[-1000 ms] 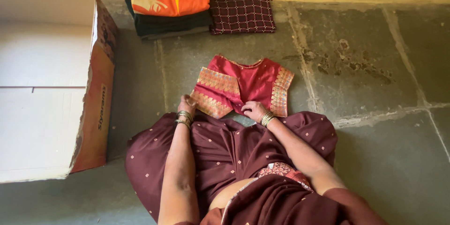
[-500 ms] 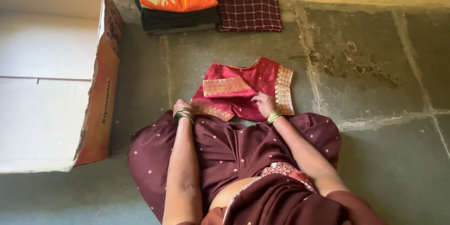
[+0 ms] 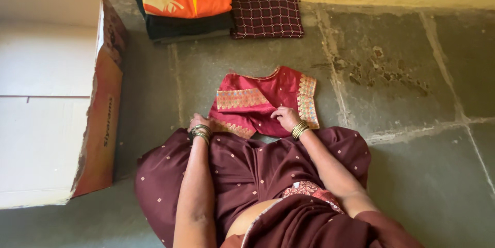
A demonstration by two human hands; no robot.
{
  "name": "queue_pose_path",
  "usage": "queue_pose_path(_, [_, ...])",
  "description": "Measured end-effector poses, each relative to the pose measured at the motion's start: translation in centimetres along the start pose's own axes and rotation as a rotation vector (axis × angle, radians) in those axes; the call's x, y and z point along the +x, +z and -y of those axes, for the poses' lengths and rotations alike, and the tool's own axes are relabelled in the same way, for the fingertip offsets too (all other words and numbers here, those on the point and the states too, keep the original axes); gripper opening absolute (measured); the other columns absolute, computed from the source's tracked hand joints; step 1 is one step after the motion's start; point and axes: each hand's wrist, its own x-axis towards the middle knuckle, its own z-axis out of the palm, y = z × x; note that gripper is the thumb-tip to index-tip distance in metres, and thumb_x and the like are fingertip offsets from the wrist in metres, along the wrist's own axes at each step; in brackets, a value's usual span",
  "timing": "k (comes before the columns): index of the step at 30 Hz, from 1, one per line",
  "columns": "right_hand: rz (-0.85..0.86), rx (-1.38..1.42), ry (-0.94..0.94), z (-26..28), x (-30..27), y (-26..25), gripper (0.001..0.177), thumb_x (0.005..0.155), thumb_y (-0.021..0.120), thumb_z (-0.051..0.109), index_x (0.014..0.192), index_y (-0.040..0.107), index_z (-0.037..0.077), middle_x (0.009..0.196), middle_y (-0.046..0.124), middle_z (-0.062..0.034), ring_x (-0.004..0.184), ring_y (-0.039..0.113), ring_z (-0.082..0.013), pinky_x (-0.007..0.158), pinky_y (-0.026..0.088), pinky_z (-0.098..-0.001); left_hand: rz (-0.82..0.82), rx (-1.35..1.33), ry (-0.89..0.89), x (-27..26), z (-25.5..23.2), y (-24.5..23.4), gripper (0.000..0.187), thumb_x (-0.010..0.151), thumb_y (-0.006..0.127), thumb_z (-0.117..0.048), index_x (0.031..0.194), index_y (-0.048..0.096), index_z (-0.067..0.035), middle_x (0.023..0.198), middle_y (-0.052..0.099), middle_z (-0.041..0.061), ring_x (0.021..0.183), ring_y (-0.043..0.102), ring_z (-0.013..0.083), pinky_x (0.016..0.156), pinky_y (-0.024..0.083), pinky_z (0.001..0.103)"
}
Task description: The person sits on the floor and folds a purple checkered cloth, a red blouse, and two dark garments. The folded items are placed into a cardboard box.
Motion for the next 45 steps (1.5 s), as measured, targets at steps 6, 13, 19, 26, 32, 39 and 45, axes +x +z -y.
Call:
queue_pose_path(6, [0.006, 0.033, 0.088, -2.8, 4.4, -3.0, 0.012, 0.082, 0.072, 0.004, 0.090, 0.078, 0.008, 0.097, 0.075, -0.0099, 0.092, 0.073, -0.0258, 0.092, 0.057, -0.0375, 0.026, -0.174, 0.052, 1.1, 0.4, 0.7, 0.039, 0.081, 0.074, -0.039, 0.103, 0.079, -0.007, 0.114, 0.071, 0.024, 0.112, 0.068, 0.0387, 0.098, 0.054, 0.046])
queue_pose_path(13, [-0.184, -0.261, 0.188, -2.4, 13.9, -9.3, 0.059, 0.081, 0.082, 0.017, 0.135, 0.057, 0.012, 0.139, 0.053, -0.0180, 0.127, 0.052, -0.0372, 0.107, 0.044, -0.0504, 0.034, -0.136, -0.025, 0.9, 0.2, 0.5, 0.045, 0.080, 0.077, -0.037, 0.108, 0.076, -0.002, 0.117, 0.070, 0.025, 0.113, 0.067, 0.0393, 0.097, 0.055, 0.046])
queue_pose_path(19, [-0.330, -0.308, 0.306, -0.9, 13.4, -9.0, 0.107, 0.081, 0.084, 0.026, 0.166, 0.020, 0.025, 0.172, -0.004, -0.0181, 0.156, 0.011, -0.0439, 0.122, 0.024, -0.0631, 0.027, -0.188, -0.020, 2.2, 0.6, 1.6, 0.043, 0.082, 0.077, -0.036, 0.109, 0.075, -0.002, 0.116, 0.070, 0.027, 0.112, 0.068, 0.0406, 0.096, 0.055, 0.047])
queue_pose_path(26, [-0.120, -0.281, 0.505, -3.4, 4.6, -3.8, 0.114, 0.074, 0.086, 0.050, 0.161, 0.017, 0.022, 0.169, 0.011, -0.0198, 0.156, 0.010, -0.0401, 0.121, 0.010, -0.0674, 0.067, -0.179, 0.055, 2.6, 0.9, 2.2, 0.043, 0.077, 0.082, -0.033, 0.106, 0.077, -0.002, 0.113, 0.072, 0.025, 0.110, 0.070, 0.0377, 0.094, 0.056, 0.044])
queue_pose_path(32, [-0.047, -0.428, 0.608, -5.4, 2.9, -4.1, 0.112, 0.072, 0.085, 0.045, 0.162, 0.021, 0.023, 0.166, 0.021, -0.0189, 0.152, 0.020, -0.0396, 0.119, 0.013, -0.0633, 0.134, -0.229, 0.097, 2.8, 1.3, 1.9, 0.041, 0.073, 0.084, -0.031, 0.109, 0.079, -0.013, 0.108, 0.076, 0.017, 0.105, 0.074, 0.0311, 0.093, 0.057, 0.041])
queue_pose_path(39, [-0.217, -0.510, 0.601, -6.5, 8.4, -7.5, 0.083, 0.084, 0.074, 0.031, 0.155, 0.036, 0.012, 0.160, 0.029, -0.0233, 0.149, 0.025, -0.0428, 0.120, 0.016, -0.0616, 0.092, -0.260, 0.042, 2.8, 1.5, 1.7, 0.041, 0.075, 0.083, -0.030, 0.111, 0.078, -0.012, 0.111, 0.074, 0.018, 0.107, 0.072, 0.0331, 0.094, 0.056, 0.042])
queue_pose_path(45, [-0.690, -0.376, 0.652, -6.1, 13.5, -13.3, 0.072, 0.093, 0.065, 0.018, 0.155, 0.033, 0.004, 0.161, 0.020, -0.0286, 0.149, 0.019, -0.0477, 0.120, 0.012, -0.0625, 0.080, -0.256, 0.074, 2.8, 1.3, 1.6, 0.038, 0.077, 0.078, -0.023, 0.113, 0.077, -0.012, 0.110, 0.075, 0.020, 0.107, 0.072, 0.0336, 0.094, 0.056, 0.042])
